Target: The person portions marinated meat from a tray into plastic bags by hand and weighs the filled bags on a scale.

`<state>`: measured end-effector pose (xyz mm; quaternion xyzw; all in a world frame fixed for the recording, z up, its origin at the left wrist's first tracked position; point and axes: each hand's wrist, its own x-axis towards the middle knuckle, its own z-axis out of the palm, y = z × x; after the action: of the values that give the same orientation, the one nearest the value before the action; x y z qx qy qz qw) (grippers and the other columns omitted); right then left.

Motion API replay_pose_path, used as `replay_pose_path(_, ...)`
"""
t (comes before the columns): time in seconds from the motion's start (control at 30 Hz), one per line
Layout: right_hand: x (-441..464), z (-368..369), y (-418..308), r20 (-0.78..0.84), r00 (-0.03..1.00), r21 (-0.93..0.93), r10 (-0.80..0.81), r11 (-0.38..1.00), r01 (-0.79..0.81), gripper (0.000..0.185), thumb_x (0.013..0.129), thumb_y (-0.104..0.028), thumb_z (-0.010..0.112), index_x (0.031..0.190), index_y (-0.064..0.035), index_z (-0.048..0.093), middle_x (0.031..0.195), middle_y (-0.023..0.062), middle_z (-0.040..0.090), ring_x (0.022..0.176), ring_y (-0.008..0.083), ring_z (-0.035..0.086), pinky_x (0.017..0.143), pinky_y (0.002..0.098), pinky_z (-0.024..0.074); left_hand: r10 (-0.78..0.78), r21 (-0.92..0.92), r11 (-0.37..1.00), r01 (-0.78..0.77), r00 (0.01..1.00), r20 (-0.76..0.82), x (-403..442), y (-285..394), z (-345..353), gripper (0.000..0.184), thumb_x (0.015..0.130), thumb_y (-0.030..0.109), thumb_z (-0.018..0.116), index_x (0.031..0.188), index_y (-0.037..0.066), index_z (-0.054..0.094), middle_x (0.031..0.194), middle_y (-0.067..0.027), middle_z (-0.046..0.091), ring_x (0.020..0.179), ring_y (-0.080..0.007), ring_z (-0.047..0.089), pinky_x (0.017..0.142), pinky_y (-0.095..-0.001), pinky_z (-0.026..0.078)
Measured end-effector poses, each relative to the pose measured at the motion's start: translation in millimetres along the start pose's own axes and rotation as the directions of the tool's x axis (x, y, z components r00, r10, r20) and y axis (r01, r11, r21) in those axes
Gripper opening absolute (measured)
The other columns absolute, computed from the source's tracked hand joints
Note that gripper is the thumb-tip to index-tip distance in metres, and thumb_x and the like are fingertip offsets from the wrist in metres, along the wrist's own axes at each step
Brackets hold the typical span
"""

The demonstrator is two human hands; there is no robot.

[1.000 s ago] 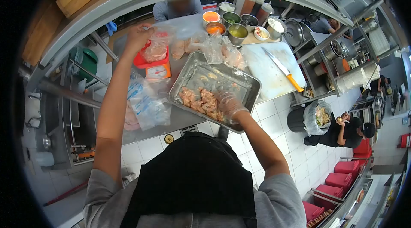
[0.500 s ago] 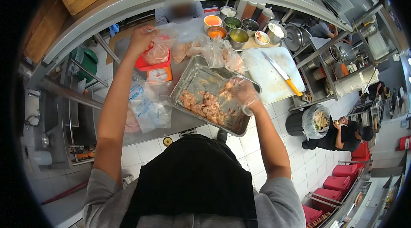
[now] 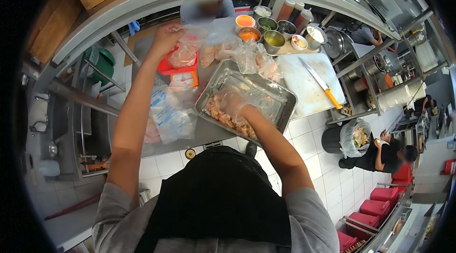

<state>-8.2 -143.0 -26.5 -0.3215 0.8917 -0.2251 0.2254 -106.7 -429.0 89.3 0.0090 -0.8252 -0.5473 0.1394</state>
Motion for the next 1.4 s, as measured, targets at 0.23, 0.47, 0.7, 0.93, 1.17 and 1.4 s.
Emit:
replay_pose_path(0.23,15.9,56.5,31.2,0.006,0.984,-0.611,-0.176,0.778,0.143,0.027,0.079,-0.018,0.070,0.101,-0.0015,0.071,0.103,0.0187,0.070,0.095,0.0343,0.067,0.086,0.0404,0.0521,-0.014,0.013,1.000,0.014,0.999,-0.029,-4.6,-0.5,-0.2,0.025,0.084,0.024,0.080,0.090,0.002,0.070,0.062,-0.0071,0.065,0.050,-0.0135,0.062,0.045,-0.0315,0.048)
replay_pose_path(0.47,-0.2,20.2,72.2,-0.250,0.939,-0.160,-0.235,0.967,0.199,0.027,0.082,-0.015,0.071,0.106,-0.0027,0.068,0.104,0.0180,0.069,0.094,0.0294,0.067,0.083,0.0365,0.0533,-0.020,0.005,1.000,0.020,0.999,-0.041,-9.5,7.7,-8.2,0.024,0.083,0.023,0.080,0.089,0.002,0.070,0.063,-0.0083,0.066,0.049,-0.0149,0.063,0.045,-0.0321,0.048)
replay_pose_path(0.7,-40.7,-79.8,-4.6,-0.247,0.967,0.959,0.066,0.161,0.234,0.025,0.094,-0.016,0.060,0.117,-0.0053,0.061,0.115,0.0056,0.065,0.099,0.0194,0.065,0.095,0.0383,0.0523,0.001,0.002,1.000,-0.001,1.000,-0.019,-5.5,7.7,-6.7,0.020,0.083,0.020,0.078,0.087,0.002,0.071,0.063,-0.0077,0.066,0.048,-0.0150,0.062,0.045,-0.0319,0.049)
replay_pose_path(0.93,13.2,-161.4,-94.7,-0.495,0.854,0.759,0.160,0.558,0.336,0.030,0.095,-0.009,0.060,0.124,-0.0018,0.061,0.116,0.0105,0.069,0.097,0.0219,0.067,0.087,0.0351,0.0550,-0.087,-0.152,0.985,0.084,0.996,-0.012,-6.8,9.6,-2.6,0.012,0.089,0.012,0.071,0.093,0.001,0.070,0.071,-0.0040,0.065,0.049,-0.0096,0.056,0.043,-0.0250,0.042)
replay_pose_path(1.17,111.9,-164.0,-110.4,-0.346,0.880,-0.242,-0.325,0.937,0.251,0.033,0.091,-0.021,0.058,0.120,-0.0103,0.069,0.121,0.0154,0.069,0.104,0.0311,0.068,0.088,0.0381,0.0539,-0.035,-0.263,0.964,-0.032,0.968,-0.248,-4.1,-14.2,2.6,0.015,0.087,0.014,0.070,0.086,0.000,0.073,0.065,-0.0090,0.068,0.048,-0.0159,0.062,0.043,-0.0325,0.049)
replay_pose_path(1.4,68.7,-206.0,-124.3,-0.380,0.736,-0.708,-0.560,0.688,0.157,0.032,0.085,-0.007,0.062,0.116,-0.0055,0.071,0.116,0.0170,0.070,0.100,0.0312,0.069,0.089,0.0361,0.0544,-0.068,-0.255,0.967,0.014,0.976,-0.207,-13.5,-7.3,-14.6,0.016,0.088,0.013,0.069,0.091,-0.003,0.071,0.069,-0.0101,0.068,0.052,-0.0147,0.063,0.045,-0.0316,0.050)
